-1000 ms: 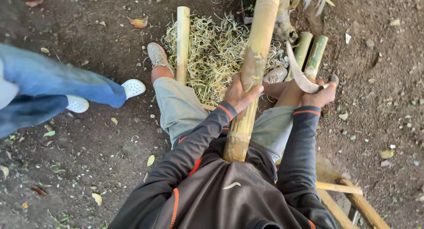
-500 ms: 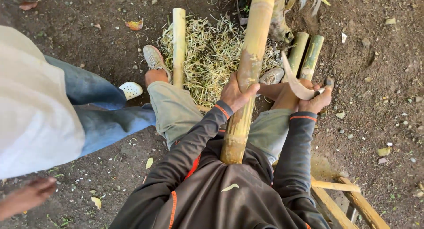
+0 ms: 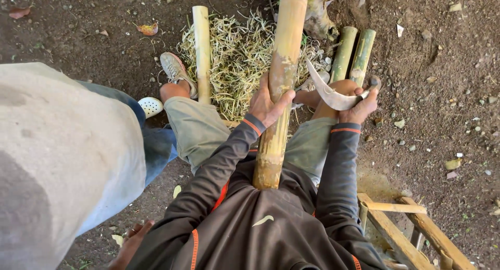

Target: Scraping the outer green layer and knots off a bamboo pole using a curved blade or sickle.

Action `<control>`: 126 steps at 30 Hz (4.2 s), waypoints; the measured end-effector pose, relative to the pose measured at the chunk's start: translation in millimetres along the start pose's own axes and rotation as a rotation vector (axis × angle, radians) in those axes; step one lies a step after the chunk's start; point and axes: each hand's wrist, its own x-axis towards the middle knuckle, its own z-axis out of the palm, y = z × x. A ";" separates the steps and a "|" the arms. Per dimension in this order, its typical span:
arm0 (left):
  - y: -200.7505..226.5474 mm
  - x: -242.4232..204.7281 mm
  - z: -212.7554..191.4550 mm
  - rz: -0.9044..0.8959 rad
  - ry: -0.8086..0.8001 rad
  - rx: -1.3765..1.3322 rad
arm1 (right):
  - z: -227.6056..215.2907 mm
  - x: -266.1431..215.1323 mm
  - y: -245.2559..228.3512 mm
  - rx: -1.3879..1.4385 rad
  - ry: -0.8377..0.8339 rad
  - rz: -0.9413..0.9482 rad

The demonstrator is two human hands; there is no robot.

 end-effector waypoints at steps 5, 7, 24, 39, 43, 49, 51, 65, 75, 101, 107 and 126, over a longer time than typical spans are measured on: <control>-1.3 -0.3 -1.3 0.092 0.038 -0.021 | 5.3 -1.2 3.5 0.031 -0.019 -0.023; -2.1 1.7 -1.2 0.069 0.021 -0.021 | 6.2 -0.5 5.3 0.040 -0.011 -0.010; 43.5 -15.9 -5.2 0.618 0.431 0.443 | 85.2 -82.6 16.5 0.217 -0.014 -0.086; 33.4 2.4 11.4 0.147 0.138 -0.747 | 158.2 -203.2 -23.0 -0.012 -0.243 -0.302; 37.3 0.4 -0.2 0.050 0.221 -0.744 | 167.9 -230.9 -31.6 -0.081 -0.321 -0.338; 34.6 -1.3 -17.8 0.056 0.267 -0.750 | 141.9 -234.2 -25.0 -0.167 -0.391 -0.346; 33.5 -1.6 -23.2 0.038 0.283 -0.733 | 122.8 -226.8 -20.9 -0.187 -0.387 -0.300; 31.3 -0.2 -30.8 0.292 0.266 -0.342 | 122.0 -251.2 -105.1 -1.308 -0.787 -1.057; 39.1 -16.7 -31.9 0.269 0.232 -0.363 | 128.8 -226.4 -86.4 -1.735 -1.096 -0.988; -18.8 -85.4 -0.6 0.194 -0.066 -0.240 | 33.6 -153.5 -28.3 -0.645 -0.237 -0.411; -20.0 -90.3 1.5 -0.030 -0.076 -0.251 | 29.1 -152.1 -9.9 -0.699 -0.209 -0.425; 12.1 -97.6 -3.6 -0.160 -0.172 -0.594 | 12.3 -152.6 -7.4 -0.816 -0.161 -0.494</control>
